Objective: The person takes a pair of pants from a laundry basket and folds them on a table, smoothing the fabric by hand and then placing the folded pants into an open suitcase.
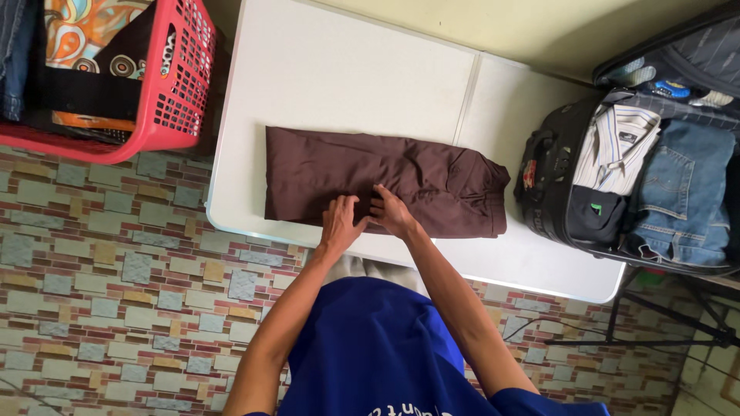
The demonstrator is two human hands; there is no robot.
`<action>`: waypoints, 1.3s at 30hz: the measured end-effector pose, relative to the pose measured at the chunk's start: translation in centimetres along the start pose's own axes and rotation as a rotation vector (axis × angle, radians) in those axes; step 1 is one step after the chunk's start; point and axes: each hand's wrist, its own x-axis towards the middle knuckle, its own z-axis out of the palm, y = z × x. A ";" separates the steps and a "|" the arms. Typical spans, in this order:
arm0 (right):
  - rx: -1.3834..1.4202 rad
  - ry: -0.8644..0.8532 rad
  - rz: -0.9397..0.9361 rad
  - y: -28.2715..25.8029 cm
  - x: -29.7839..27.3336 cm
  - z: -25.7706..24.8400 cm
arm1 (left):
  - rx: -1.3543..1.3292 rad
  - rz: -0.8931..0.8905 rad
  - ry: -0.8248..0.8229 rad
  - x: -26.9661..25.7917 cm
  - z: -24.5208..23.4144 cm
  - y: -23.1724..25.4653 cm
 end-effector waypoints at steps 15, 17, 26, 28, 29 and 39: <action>-0.331 -0.006 -0.147 -1.2 -0.8 2.2 | -0.444 0.010 0.463 1.4 1.0 -3.9; -0.354 0.058 -0.192 -0.8 -0.1 2.5 | -0.428 0.052 0.499 0.6 -1.7 -2.7; -0.260 0.118 -0.270 -0.7 1.6 2.9 | -0.131 0.315 0.505 -1.5 -8.3 3.0; -0.282 0.100 -0.309 -1.6 -0.3 3.3 | -0.052 0.381 0.466 -1.4 -7.3 3.4; -0.306 0.076 -0.348 -1.9 -1.1 3.5 | -0.026 0.366 0.407 -1.4 -6.8 3.6; -0.256 0.054 -0.327 -2.1 -2.0 3.0 | -0.199 0.161 0.226 0.5 -3.4 4.0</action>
